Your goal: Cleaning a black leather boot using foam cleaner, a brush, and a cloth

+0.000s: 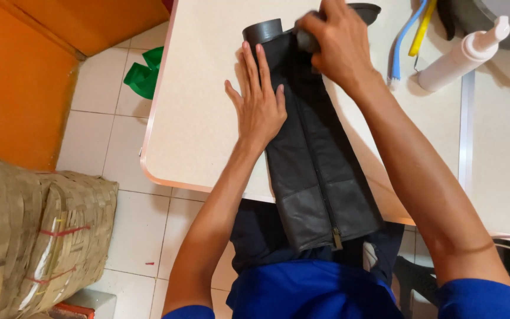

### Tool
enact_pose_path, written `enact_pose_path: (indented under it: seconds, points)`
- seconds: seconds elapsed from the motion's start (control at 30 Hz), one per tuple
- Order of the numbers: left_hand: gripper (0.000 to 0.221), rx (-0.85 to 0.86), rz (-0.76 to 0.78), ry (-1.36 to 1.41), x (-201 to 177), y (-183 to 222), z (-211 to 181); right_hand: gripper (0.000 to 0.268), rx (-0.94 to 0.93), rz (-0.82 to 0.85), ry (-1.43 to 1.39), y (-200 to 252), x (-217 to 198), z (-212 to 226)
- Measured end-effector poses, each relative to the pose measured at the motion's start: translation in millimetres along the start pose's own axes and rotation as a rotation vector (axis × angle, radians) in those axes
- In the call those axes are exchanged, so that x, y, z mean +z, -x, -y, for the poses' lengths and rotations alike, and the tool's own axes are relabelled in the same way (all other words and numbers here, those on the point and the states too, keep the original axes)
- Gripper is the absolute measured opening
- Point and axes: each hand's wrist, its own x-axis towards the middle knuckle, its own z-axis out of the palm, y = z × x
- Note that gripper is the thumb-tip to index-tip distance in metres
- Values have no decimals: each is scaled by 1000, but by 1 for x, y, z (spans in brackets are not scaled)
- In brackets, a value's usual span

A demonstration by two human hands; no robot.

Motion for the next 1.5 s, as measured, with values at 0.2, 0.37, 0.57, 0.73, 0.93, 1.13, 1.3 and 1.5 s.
enact_pose_path:
  seconds: [0.2,0.37,0.57,0.73,0.93,1.13,1.3,1.5]
  points:
    - [86,-13,-18,-26,4,5,4,43,248,-155,193,16,-5,-9]
    - [86,-29,52,48,-6,-7,-8,61,212,-172,-258,21,-17,41]
    - [86,-42,108,207,-11,-4,-4,52,5,-127,-234,48,16,25]
    - [86,-39,104,242,-7,-5,-3,27,332,-155,-242,74,0,26]
    - [88,-75,88,341,-3,-6,3,28,401,-31,-364,102,-80,69]
    - [77,-99,-104,391,13,-1,18,35,625,801,-174,134,-196,40]
    - [65,-89,-133,518,-14,21,8,66,439,627,165,215,-209,-4]
    - [10,163,-79,722,-128,86,-53,29,159,296,-342,201,-242,62]
